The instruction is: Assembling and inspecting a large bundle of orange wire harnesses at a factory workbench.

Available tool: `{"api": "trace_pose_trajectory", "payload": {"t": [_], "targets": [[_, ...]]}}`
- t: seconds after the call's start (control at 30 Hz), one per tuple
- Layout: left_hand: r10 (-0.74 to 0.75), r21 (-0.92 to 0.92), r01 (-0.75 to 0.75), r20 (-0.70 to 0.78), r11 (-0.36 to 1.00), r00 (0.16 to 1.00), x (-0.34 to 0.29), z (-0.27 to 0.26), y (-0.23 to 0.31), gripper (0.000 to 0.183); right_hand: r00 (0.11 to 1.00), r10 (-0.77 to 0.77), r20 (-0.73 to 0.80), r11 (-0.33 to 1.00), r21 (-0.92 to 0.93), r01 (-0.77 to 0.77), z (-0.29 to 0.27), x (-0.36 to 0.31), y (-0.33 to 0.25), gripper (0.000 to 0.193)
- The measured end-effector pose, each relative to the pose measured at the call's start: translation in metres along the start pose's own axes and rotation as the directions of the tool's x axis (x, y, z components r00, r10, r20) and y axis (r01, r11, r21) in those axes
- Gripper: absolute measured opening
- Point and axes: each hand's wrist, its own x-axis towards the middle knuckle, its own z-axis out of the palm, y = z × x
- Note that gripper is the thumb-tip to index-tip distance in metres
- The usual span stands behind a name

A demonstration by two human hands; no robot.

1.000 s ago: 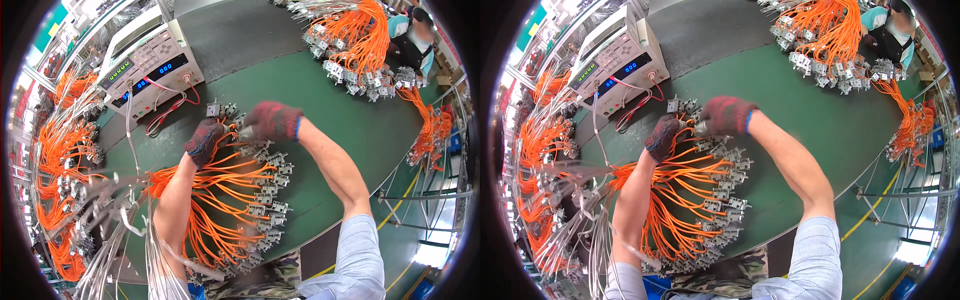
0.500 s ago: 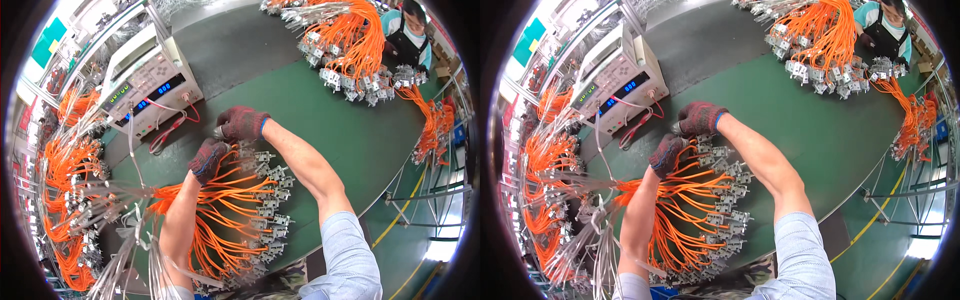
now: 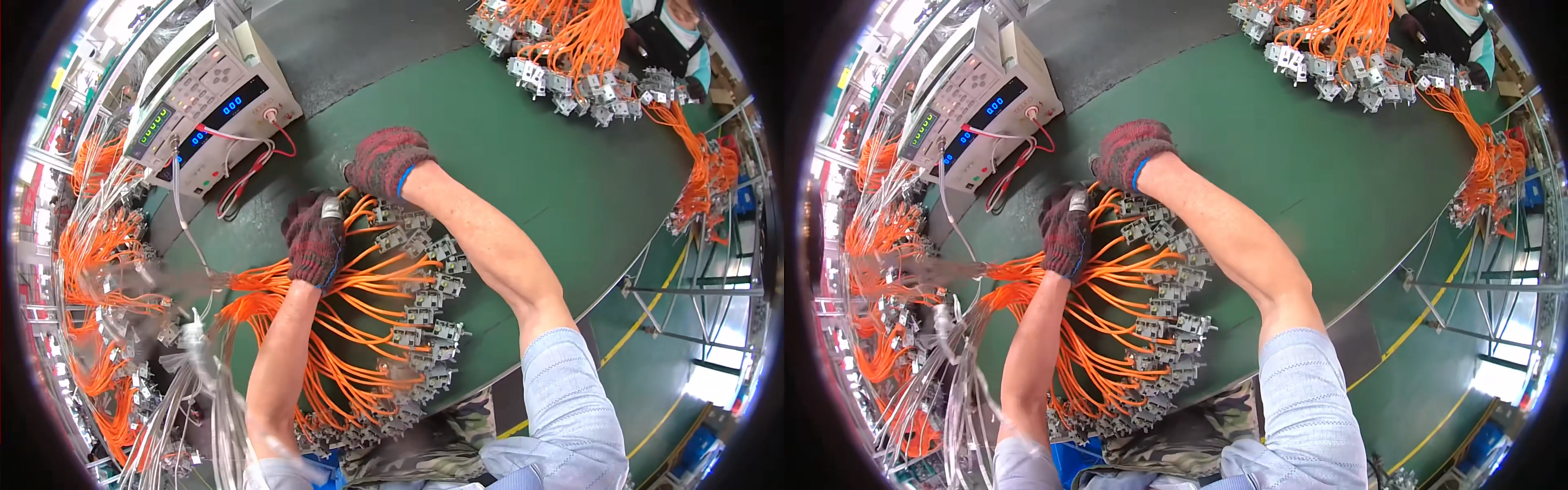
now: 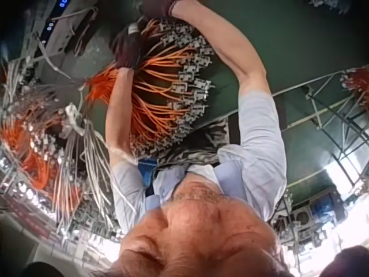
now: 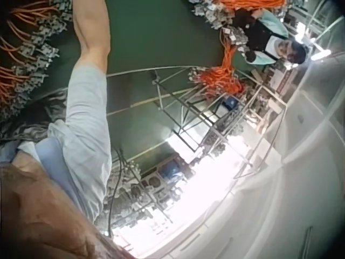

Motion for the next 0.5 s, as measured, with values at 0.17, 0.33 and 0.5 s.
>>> {"api": "trace_pose_trajectory", "payload": {"t": [0.17,0.33,0.5], "targets": [[0.018,0.085,-0.027,0.1,0.996,0.995,0.003,0.005,-0.015,0.028,0.987,0.157,-0.029,0.971,0.185,-0.149,0.004,-0.013,-0.006,0.053],[0.101,0.028,-0.098,-0.149,0.995,0.984,-0.014,-0.026,0.017,0.03,0.957,0.279,-0.076,0.955,0.124,-0.268,0.026,0.007,0.019,0.055],[-0.358,-0.539,0.215,-0.177,0.815,0.917,-0.163,-0.134,0.007,0.047,0.979,0.198,0.037,0.967,0.157,-0.201,0.002,-0.01,-0.007,0.058]]}}
